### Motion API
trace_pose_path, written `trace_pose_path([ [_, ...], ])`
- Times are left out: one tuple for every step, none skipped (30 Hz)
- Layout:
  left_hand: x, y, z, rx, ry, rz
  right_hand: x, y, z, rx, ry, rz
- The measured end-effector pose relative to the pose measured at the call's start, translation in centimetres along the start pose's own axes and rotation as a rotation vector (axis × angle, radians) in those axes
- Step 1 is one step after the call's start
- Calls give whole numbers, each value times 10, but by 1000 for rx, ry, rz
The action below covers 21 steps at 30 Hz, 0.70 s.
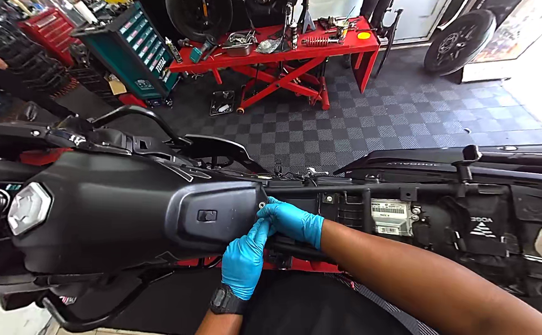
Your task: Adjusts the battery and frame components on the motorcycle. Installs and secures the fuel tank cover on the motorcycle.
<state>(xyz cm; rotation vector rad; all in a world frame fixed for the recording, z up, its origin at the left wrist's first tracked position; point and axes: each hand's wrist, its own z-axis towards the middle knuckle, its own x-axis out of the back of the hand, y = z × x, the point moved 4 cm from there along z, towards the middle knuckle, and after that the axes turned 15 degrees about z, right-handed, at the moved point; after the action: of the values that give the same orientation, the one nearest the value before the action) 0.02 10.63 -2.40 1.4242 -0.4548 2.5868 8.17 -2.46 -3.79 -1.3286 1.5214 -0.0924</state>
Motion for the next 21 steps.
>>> trace_pose_path([
  [0,0,0,15,-18,-12,-1,-1,0,-1,1,0],
  [0,1,-1,37,-48,-23,-1,-2,0,1,2,-2],
  [1,5,-1,55,-85,-32,0,-2,-3,3,6,-4],
  [4,10,-1,71,-126,-37,1,-2,-6,7,8,-13],
  [9,13,1,84,-170,-33,0,-4,-10,14,11,-26],
  [14,14,5,101,-209,-15,-1,-5,-10,20,15,-30],
  [19,14,8,118,-237,7,-3,-5,-9,21,16,-24],
  [22,13,9,131,-251,29,-5,-6,-9,22,23,-16],
  [22,12,9,134,-240,47,-6,-5,-8,24,27,0],
  [21,10,8,127,-218,62,-6,-5,-6,24,36,17],
  [20,10,7,115,-206,69,-5,-4,-5,22,51,34],
  [19,9,8,102,-196,71,-5,-4,-5,19,63,45],
  [18,8,9,91,-194,79,-3,-3,-3,17,69,53],
  [18,7,11,80,-203,91,-2,-1,-2,15,68,64],
  [19,5,13,65,-215,108,-2,-1,-1,16,68,72],
  [20,3,15,52,-218,135,-2,-1,-1,17,68,75],
  [22,1,17,39,-216,164,-1,0,-1,19,72,81],
  [24,-1,18,23,-210,195,-1,1,-1,20,72,84],
  [25,-3,20,4,-213,223,0,1,0,20,72,88],
  [27,-5,21,-15,-225,245,1,2,1,20,75,95],
  [29,-5,23,-37,-240,258,2,3,1,19,71,100],
])
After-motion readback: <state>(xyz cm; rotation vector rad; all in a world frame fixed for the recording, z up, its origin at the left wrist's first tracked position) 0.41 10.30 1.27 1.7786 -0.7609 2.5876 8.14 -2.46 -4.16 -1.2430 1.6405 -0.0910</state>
